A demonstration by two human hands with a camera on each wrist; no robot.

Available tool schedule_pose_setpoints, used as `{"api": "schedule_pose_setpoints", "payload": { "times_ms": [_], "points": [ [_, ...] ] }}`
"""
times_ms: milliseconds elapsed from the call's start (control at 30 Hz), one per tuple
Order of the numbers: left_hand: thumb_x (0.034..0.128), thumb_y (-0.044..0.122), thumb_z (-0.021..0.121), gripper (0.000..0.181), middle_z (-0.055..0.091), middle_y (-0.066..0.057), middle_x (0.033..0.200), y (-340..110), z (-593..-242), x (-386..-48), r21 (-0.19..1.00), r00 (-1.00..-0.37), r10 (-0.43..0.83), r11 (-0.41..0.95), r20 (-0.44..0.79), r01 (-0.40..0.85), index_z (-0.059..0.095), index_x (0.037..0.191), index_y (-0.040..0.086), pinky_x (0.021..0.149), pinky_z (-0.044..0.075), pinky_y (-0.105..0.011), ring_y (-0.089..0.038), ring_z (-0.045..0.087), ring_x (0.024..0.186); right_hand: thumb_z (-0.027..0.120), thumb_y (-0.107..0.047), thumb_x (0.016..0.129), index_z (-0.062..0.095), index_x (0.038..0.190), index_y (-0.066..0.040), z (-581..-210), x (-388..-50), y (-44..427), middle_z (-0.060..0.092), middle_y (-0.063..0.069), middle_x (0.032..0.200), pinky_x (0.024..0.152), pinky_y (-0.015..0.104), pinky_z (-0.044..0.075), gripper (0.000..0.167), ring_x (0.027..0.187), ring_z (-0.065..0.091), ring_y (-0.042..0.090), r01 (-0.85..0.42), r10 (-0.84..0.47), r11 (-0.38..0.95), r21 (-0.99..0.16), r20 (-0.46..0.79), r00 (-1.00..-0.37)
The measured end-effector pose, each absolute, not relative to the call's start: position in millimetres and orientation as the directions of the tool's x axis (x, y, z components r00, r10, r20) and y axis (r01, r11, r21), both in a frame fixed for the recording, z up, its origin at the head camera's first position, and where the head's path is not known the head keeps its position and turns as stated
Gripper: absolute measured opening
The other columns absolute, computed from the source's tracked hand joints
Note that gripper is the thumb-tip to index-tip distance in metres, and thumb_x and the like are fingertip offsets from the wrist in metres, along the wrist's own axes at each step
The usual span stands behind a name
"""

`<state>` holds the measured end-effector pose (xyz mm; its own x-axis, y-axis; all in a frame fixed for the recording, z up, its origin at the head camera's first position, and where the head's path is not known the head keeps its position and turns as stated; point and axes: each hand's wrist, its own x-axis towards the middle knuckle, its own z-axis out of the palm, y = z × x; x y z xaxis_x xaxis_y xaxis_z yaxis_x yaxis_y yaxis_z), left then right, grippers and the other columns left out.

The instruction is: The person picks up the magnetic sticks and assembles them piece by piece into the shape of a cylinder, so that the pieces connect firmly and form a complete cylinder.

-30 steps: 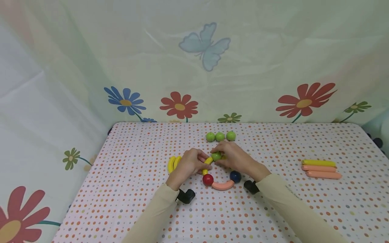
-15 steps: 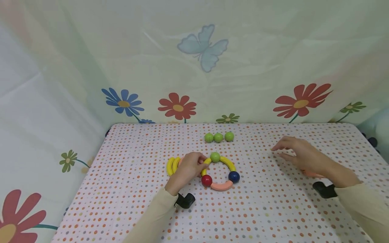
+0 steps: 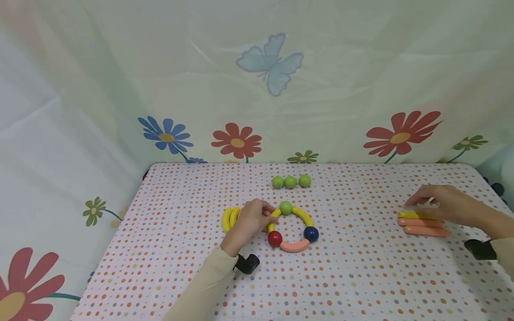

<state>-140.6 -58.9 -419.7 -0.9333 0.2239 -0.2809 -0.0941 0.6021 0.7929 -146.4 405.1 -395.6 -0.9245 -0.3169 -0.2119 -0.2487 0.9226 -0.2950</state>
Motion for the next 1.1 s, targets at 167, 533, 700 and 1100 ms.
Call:
{"api": "schedule_pose_setpoints", "payload": {
  "times_ms": [167,533,700,1100],
  "points": [
    [0.0915,0.006,0.081,0.023,0.063,-0.003,0.083,-59.1,-420.1,-141.6,0.783,-0.932,0.211,0.612,-0.295,-0.109,0.076,0.113,-0.001,0.059,0.054,-0.021,-0.013,0.060,0.063,0.084,0.009,0.078,0.075,0.102,0.005,-397.9,-147.8,404.5,0.072,0.011,0.098,0.074,0.043,0.059,0.026,0.091,0.066,0.033,-0.257,-0.336,0.917,-0.304,-0.243,-0.910],
    [0.0916,0.005,0.081,0.022,0.064,-0.003,0.085,-58.1,-420.2,-141.7,0.789,-0.929,0.211,0.602,-0.304,-0.122,0.076,0.112,-0.002,0.060,0.055,-0.022,-0.013,0.062,0.064,0.084,0.006,0.079,0.075,0.096,0.004,-410.6,-160.2,382.9,0.069,0.002,0.088,0.065,0.030,0.057,0.020,0.077,0.065,0.019,-0.328,-0.390,0.889,-0.318,-0.152,-0.908],
    [0.0919,0.006,0.081,0.022,0.064,-0.004,0.085,-57.9,-420.4,-141.6,0.793,-0.930,0.203,0.595,-0.306,-0.131,0.076,0.113,-0.001,0.060,0.056,-0.023,-0.014,0.062,0.064,0.087,-0.001,0.081,0.076,0.101,-0.001,-396.7,-163.9,325.0,0.066,-0.004,0.091,0.069,0.032,0.059,0.022,0.079,0.063,0.014,-0.444,-0.511,0.823,-0.354,-0.121,-0.851],
    [0.0910,0.007,0.082,0.025,0.064,-0.004,0.085,-58.9,-420.8,-140.7,0.797,-0.935,0.212,0.594,-0.285,-0.109,0.076,0.114,-0.002,0.058,0.056,-0.022,-0.013,0.062,0.063,0.083,0.001,0.088,0.067,0.110,-0.002,-380.1,-165.6,178.8,0.069,0.005,0.105,0.081,0.034,0.062,0.028,0.094,0.068,0.020,-0.504,-0.548,0.466,-0.727,0.210,-0.810]
  ]
}}
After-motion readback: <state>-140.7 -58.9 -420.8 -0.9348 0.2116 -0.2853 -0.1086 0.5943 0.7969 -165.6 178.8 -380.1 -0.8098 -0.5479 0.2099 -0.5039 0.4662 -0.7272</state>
